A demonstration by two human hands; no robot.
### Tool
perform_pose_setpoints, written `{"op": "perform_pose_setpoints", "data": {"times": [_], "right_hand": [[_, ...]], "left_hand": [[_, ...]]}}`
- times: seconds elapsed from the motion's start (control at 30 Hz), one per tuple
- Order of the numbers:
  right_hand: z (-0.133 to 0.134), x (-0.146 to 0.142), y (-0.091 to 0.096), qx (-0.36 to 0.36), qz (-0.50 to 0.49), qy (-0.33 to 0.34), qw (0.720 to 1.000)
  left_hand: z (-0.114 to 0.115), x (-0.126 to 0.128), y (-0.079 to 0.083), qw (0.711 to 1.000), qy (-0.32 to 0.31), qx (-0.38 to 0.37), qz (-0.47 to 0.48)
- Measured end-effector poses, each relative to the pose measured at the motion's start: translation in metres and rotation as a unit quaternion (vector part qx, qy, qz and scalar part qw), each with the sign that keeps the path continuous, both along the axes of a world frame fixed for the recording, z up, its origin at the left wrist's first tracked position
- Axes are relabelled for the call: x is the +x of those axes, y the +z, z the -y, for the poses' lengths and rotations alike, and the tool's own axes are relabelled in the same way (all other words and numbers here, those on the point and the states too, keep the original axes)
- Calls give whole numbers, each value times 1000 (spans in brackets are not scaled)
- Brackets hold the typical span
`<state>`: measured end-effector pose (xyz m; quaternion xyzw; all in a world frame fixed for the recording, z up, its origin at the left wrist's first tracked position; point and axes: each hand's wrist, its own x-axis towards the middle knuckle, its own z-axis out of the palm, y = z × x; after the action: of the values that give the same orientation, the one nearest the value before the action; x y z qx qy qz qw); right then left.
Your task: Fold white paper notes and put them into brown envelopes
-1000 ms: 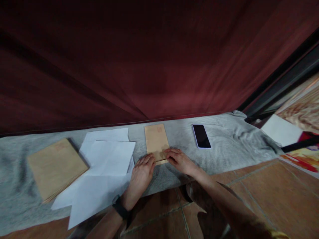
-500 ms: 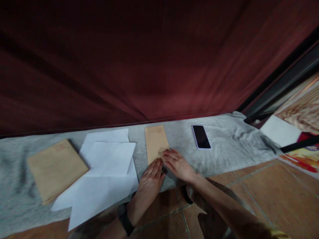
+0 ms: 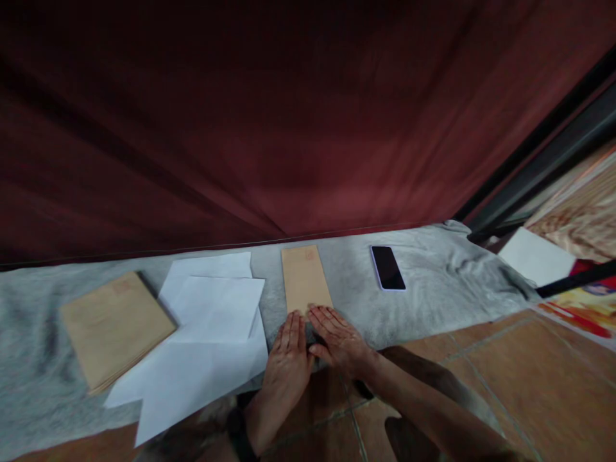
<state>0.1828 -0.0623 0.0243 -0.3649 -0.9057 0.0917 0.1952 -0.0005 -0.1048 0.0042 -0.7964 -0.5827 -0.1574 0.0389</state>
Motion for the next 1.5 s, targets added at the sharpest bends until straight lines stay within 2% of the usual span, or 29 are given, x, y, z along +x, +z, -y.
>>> {"op": "perform_pose_setpoints", "data": {"times": [0.2,0.63,0.73,0.9,1.0,1.3,1.4,1.5], "right_hand": [[1,12,-1,3,31,-21,999],[13,32,-7,28,55,-123,990],[18,20,-2,32,30,-158,986],[30,-19,10,-2,22,-101,995],[33,-32,10,-17,34,-119,992],[36,-26,-9,88,36,-234,968],[36,-30,-12,85,52,-265,959],[35,-36,-10,65,70,-283,954]], "left_hand": [[5,3,4,999,33,4,5],[7,9,18,997,66,-6,26],[5,11,18,998,60,-3,13],[3,4,16,1000,23,2,3],[1,-2,15,1000,1,7,29],[5,-12,20,998,17,-7,61],[3,-17,19,995,8,-2,96],[-6,-20,23,987,23,-39,156]]}}
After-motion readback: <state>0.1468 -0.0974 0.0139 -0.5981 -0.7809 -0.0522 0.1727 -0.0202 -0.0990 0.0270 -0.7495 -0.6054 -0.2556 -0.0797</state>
